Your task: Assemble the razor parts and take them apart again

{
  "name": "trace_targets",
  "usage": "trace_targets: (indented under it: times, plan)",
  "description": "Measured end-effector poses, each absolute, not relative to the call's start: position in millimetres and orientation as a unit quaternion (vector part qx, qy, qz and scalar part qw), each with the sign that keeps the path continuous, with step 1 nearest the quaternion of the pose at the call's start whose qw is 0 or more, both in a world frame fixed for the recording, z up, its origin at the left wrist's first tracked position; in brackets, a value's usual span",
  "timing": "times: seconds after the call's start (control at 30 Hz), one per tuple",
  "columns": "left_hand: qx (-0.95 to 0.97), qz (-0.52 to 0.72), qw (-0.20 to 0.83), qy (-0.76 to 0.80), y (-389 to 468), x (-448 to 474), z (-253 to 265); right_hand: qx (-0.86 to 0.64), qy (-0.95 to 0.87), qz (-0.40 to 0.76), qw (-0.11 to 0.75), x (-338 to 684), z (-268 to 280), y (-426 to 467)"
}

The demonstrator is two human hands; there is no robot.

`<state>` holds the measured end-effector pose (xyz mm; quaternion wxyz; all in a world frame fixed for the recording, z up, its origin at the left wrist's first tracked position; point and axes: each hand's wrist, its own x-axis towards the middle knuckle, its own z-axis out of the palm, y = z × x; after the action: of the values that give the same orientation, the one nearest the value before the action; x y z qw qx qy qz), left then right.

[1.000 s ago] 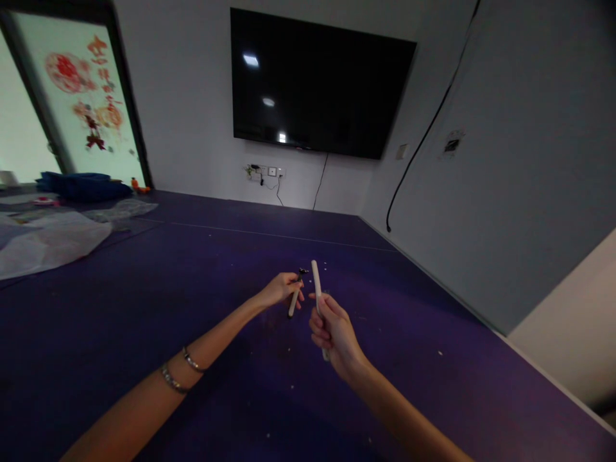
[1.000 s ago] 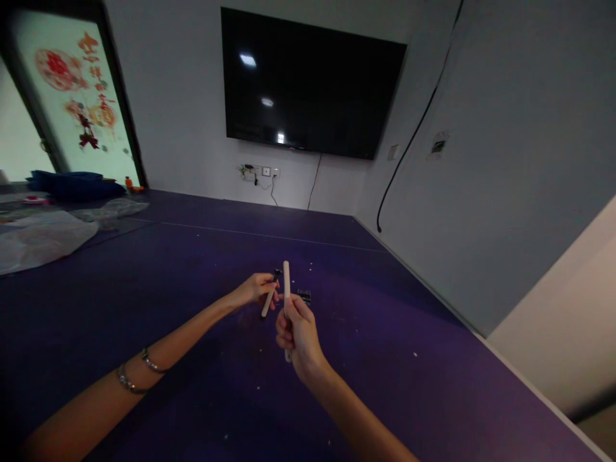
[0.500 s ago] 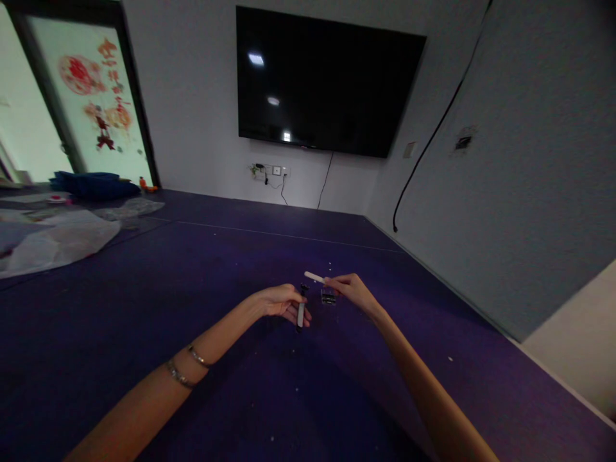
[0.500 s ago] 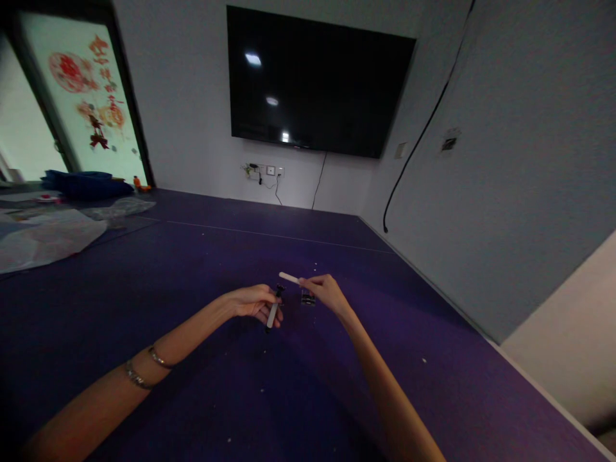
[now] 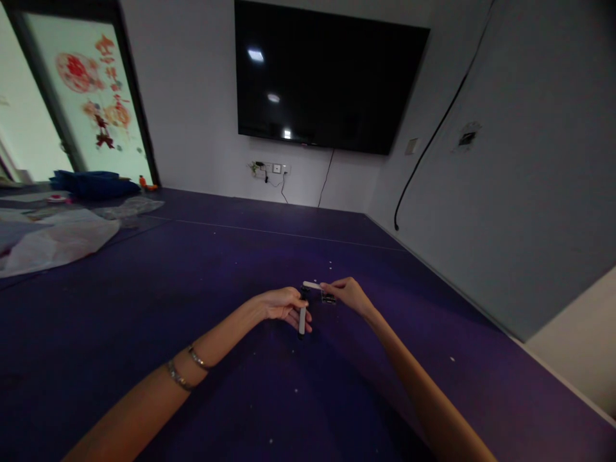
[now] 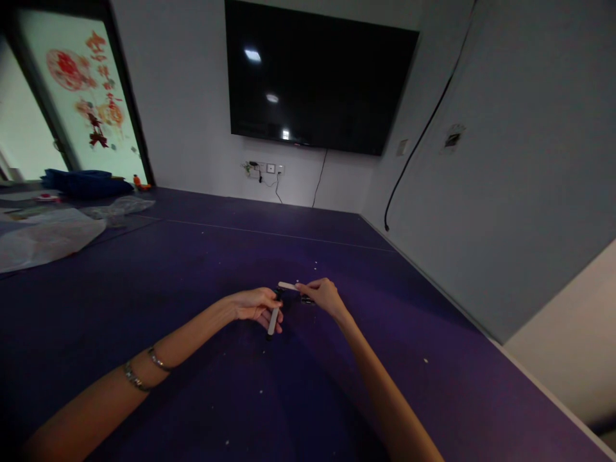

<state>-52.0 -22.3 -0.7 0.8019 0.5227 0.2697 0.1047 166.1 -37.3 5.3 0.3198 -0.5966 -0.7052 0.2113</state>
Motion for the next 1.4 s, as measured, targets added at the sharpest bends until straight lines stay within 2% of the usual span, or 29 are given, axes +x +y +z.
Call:
trace_targets:
  times: [0.37,0.57,0.8,0.97,1.13,1.27,1.4]
  plan:
    - [0.532,0.110,0.790,0.286,-29,-50,2,-0.583,-0.713,0.222,0.320,165,5,-38]
    - [0.543,0.097,0.784,0.285,-27,-49,1,-0.590,-0.710,0.175,0.344,163,6,-39]
    - [0.551,0.104,0.776,0.288,-28,-50,3,-0.585,-0.707,0.175,0.357,164,9,-41]
    - [0.549,0.110,0.778,0.285,-25,-50,2,-0.569,-0.716,0.222,0.339,166,11,-42]
    - [0.546,0.115,0.783,0.276,-22,-51,-1,-0.585,-0.704,0.186,0.358,167,12,-43]
    - [0.537,0.126,0.787,0.277,-23,-51,2,-0.568,-0.720,0.212,0.338,167,13,-45]
    - [0.534,0.132,0.788,0.277,-23,-52,3,-0.583,-0.701,0.196,0.361,168,13,-44]
